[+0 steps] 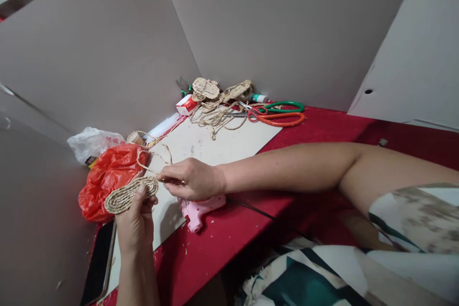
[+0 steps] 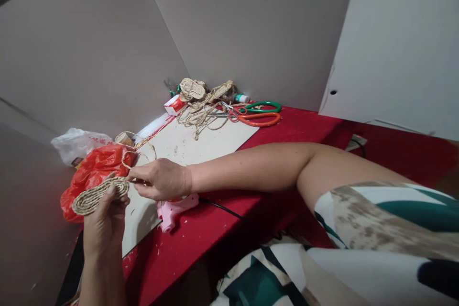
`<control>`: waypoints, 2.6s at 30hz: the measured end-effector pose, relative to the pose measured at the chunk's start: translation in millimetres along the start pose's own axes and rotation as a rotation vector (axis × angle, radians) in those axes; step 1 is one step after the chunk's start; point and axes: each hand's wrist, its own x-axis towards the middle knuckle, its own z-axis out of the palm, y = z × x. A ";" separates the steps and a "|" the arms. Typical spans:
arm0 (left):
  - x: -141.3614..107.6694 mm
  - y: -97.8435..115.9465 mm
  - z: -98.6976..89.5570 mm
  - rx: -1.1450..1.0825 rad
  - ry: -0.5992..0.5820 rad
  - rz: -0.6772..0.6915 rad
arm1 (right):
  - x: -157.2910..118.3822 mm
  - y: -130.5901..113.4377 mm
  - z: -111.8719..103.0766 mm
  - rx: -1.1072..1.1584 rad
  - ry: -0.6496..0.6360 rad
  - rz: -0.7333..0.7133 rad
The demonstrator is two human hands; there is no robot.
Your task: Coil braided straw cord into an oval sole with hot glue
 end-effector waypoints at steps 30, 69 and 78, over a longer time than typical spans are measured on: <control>-6.2 -9.3 17.1 -0.088 0.086 0.071 | 0.1 -15.7 4.9 0.144 -0.048 0.291; -21.5 -18.6 19.6 0.652 0.105 0.386 | 16.0 -2.0 -0.2 1.106 0.002 0.759; 11.4 -1.9 -10.8 0.373 0.010 0.331 | 34.7 28.3 -24.3 0.955 0.104 0.676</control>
